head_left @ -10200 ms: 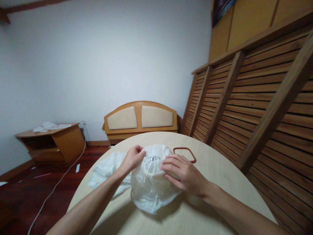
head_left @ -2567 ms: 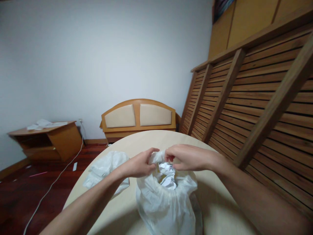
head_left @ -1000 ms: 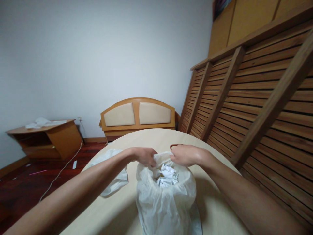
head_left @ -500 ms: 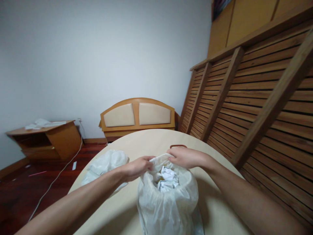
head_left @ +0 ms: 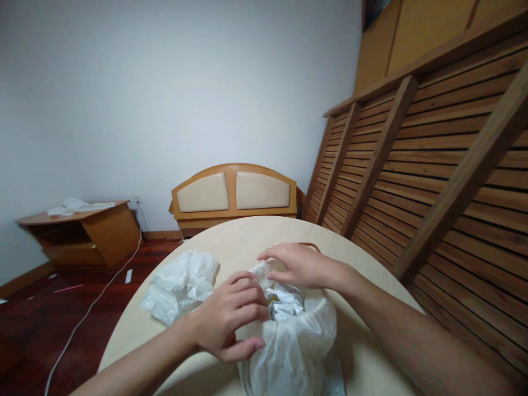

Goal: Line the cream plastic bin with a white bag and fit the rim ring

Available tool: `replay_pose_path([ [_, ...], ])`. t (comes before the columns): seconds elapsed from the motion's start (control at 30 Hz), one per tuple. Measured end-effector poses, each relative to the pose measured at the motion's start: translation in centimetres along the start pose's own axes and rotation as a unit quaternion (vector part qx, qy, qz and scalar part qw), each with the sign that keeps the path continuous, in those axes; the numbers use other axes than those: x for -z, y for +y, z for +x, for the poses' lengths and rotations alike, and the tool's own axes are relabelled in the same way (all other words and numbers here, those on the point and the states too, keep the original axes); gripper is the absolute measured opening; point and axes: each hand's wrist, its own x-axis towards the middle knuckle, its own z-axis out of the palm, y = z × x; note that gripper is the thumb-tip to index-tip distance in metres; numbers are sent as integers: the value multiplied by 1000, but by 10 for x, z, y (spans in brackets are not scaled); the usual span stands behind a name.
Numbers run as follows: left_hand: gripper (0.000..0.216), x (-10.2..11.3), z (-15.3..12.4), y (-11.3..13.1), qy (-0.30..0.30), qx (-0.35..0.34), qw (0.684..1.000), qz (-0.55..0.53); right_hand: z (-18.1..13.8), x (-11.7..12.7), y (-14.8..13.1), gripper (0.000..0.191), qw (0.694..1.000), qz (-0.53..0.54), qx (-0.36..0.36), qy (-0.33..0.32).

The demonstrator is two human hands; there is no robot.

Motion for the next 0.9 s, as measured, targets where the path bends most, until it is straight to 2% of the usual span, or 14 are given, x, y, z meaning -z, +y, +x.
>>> replay_pose_path([
  [0.1,20,-5,-2,-1,-9,-7,1000,29,13,-7,-11,45,998,-58,14,-31],
  [0.27,16,-7,-5,-2,-10,-16,999,39,29,-12,-19,28,979,-176,-11,-98],
  [0.37,10,-5,-8,-4,-15,-18,999,45,32,-11,-16,38,972,-199,-42,-122],
  [0.43,13,-4,-9,-6,-15,-12,999,50,32,-10,-12,47,971,-198,-49,-124],
  [0.63,29,-2,-7,-7,-19,-10,998,51,23,-8,-4,103,975,-189,-29,-114],
  [0.7,32,-2,-6,-6,-21,-14,998,53,20,-5,-3,105,975,-184,-16,-121],
  [0.77,34,-2,-6,-6,-27,-16,998,52,19,0,-3,103,974,-161,-19,-156],
  [0.9,30,0,-5,-6,-40,-19,998,44,17,10,-1,96,963,-143,-86,-210],
])
